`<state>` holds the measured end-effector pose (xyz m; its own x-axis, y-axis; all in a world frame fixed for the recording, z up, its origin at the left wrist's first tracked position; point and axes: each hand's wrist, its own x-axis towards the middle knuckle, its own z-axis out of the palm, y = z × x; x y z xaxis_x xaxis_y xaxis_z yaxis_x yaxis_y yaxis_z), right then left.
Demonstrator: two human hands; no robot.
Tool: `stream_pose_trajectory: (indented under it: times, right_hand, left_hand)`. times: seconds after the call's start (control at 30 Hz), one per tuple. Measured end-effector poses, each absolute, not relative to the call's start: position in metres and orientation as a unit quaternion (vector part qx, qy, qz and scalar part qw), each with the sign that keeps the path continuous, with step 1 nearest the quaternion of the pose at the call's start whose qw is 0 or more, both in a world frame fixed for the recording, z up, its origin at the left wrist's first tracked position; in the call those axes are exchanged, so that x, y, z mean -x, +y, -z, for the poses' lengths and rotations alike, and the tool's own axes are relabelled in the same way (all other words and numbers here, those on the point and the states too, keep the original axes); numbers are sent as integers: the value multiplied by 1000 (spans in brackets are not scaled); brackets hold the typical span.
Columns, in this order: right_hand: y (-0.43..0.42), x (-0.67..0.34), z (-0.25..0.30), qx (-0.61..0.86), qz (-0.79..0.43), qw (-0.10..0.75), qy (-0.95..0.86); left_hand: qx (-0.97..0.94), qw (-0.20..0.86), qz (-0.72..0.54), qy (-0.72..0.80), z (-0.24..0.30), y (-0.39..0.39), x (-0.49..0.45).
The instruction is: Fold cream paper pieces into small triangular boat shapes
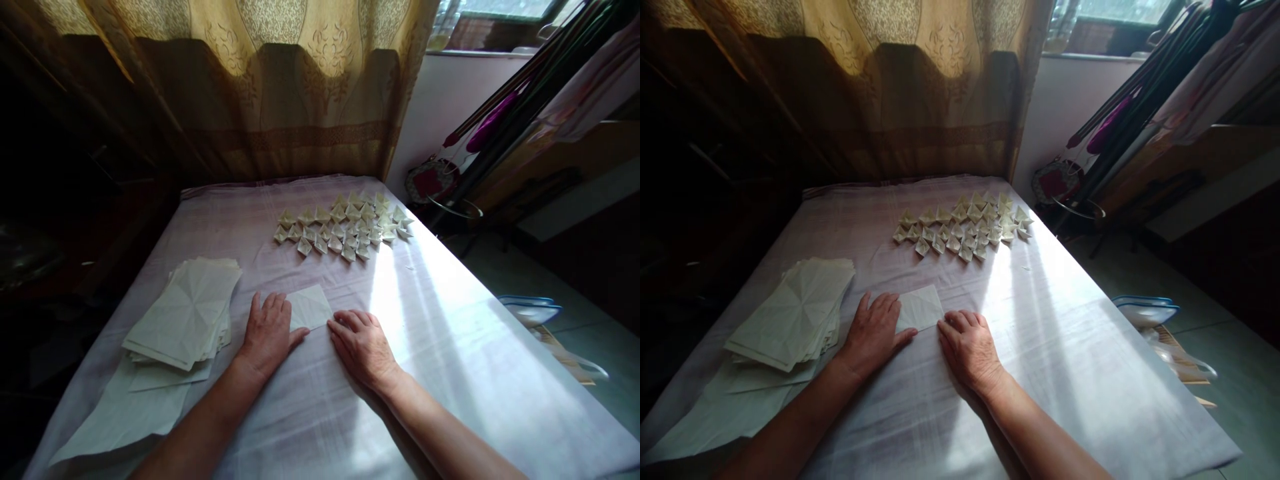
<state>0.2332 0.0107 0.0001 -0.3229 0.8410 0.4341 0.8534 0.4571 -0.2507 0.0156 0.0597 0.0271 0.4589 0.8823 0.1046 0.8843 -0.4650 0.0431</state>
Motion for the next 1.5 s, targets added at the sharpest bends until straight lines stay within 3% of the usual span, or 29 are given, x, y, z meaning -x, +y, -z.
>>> stream_pose_trajectory:
  times: [0.2, 0.73, 1.1, 1.33, 1.5]
  right_hand:
    - [11, -235, 2, 521, 10, 254, -815]
    - [11, -236, 4, 508, -5, 281, -814]
    - [9, -229, 3, 529, 24, 275, -803]
    - [-1, -192, -7, 457, -143, 123, -869]
    - [-3, -210, -13, 488, -177, 79, -851]
  left_hand:
    - [813, 19, 87, -576, -22, 47, -35]
    - [804, 1, 64, -592, -12, 32, 26]
    - [897, -37, 90, -430, 2, 16, 29]
    - [909, -10, 74, -410, 7, 13, 35]
    - [910, -9, 73, -408, 15, 14, 38]
